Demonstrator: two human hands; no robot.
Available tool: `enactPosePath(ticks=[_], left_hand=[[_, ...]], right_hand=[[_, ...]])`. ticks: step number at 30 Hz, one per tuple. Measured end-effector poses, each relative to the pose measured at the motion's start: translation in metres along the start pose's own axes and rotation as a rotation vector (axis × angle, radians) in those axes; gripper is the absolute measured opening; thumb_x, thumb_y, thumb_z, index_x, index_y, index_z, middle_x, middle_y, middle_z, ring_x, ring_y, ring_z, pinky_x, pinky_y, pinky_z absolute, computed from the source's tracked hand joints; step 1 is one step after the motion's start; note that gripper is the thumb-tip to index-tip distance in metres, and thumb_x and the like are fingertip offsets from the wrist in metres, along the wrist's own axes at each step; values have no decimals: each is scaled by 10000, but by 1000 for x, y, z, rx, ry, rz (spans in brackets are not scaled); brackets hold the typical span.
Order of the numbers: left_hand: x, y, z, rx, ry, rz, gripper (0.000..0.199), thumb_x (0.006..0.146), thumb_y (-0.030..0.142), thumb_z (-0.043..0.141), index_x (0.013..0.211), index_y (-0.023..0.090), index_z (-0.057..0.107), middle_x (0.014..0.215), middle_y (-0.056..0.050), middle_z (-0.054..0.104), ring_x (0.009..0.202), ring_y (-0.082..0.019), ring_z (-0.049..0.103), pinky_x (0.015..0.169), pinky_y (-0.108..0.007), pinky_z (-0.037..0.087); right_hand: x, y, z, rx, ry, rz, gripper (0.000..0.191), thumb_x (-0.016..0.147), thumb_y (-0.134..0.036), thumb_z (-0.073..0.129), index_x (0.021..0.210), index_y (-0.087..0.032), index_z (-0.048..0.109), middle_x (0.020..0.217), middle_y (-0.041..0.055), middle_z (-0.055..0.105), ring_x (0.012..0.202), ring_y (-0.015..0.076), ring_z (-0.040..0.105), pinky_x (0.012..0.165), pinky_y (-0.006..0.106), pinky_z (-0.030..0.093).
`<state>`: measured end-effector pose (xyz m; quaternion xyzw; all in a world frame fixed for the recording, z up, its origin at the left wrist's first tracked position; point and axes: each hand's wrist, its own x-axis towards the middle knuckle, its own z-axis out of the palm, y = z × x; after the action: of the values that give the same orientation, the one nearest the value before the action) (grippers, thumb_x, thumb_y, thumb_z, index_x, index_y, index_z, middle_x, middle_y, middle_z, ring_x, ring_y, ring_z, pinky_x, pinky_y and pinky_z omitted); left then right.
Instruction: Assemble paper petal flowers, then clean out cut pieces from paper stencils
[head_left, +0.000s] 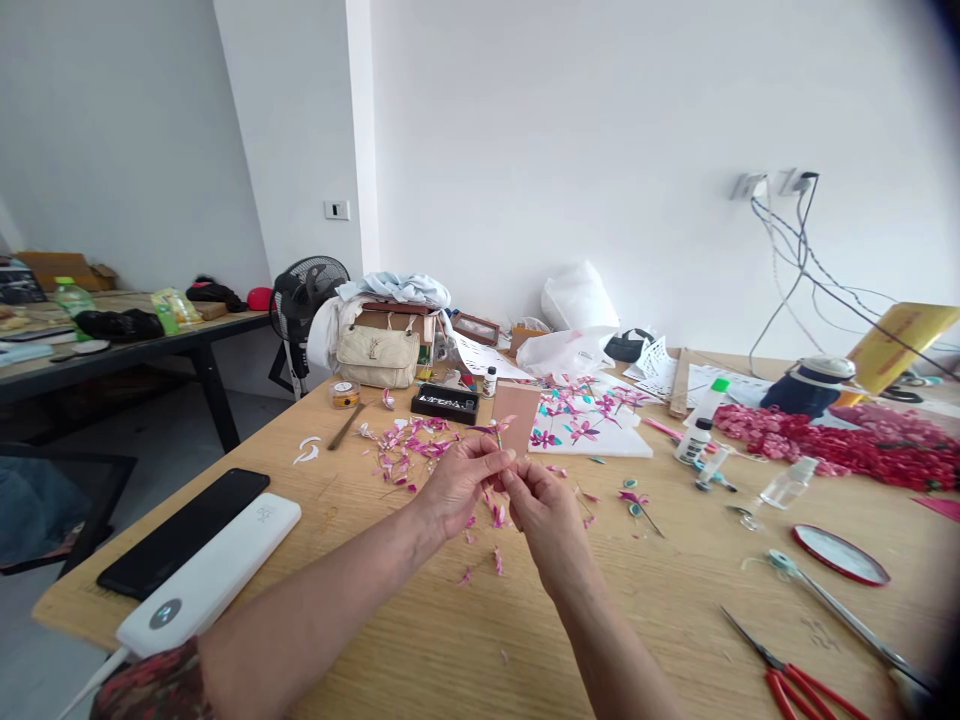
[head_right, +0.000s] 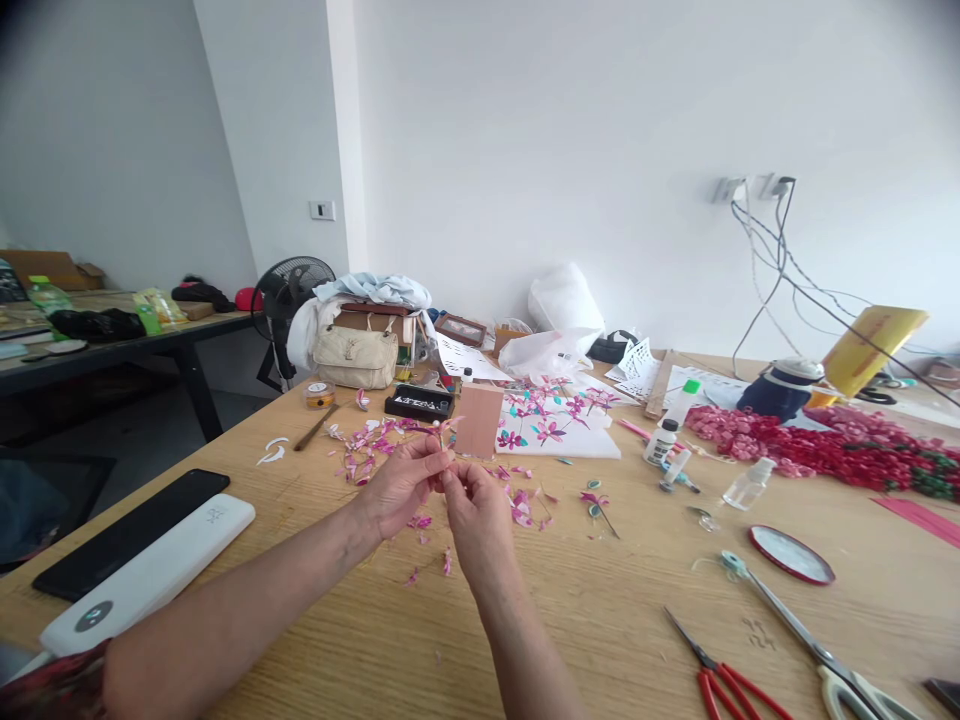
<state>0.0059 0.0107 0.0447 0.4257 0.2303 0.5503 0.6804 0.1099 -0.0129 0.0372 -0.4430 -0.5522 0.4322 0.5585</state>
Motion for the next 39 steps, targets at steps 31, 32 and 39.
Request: enactPosePath(ticks=[31, 32, 39], left_hand=[[0, 15, -14, 112, -17, -81, 230, 605, 259, 732, 617, 121, 549, 582, 2, 568, 532, -62, 492, 515, -186, 342], [0, 15, -16, 103, -20, -88, 225, 612, 258, 728, 629, 118, 553, 598, -6, 581, 537, -62, 501, 510, -181, 343], [5, 15, -28, 90, -14, -96, 230, 627, 264, 723, 670, 120, 548, 675, -40, 639, 616, -90, 583, 505, -160, 376]], right_hand=[[-8, -5, -10, 20, -143, 182, 297, 687, -451, 552, 599, -176, 486, 395, -94, 294, 372, 55, 214, 399, 218, 118], [-9, -3, -14, -24, -125, 184, 294, 688, -454, 543, 603, -179, 489, 397, -91, 296, 372, 59, 229, 396, 216, 133], [-45, 19, -118, -605, 175, 74, 267, 658, -461, 531, 745, -217, 595, 550, 6, 561, 440, 154, 475, 435, 273, 348]])
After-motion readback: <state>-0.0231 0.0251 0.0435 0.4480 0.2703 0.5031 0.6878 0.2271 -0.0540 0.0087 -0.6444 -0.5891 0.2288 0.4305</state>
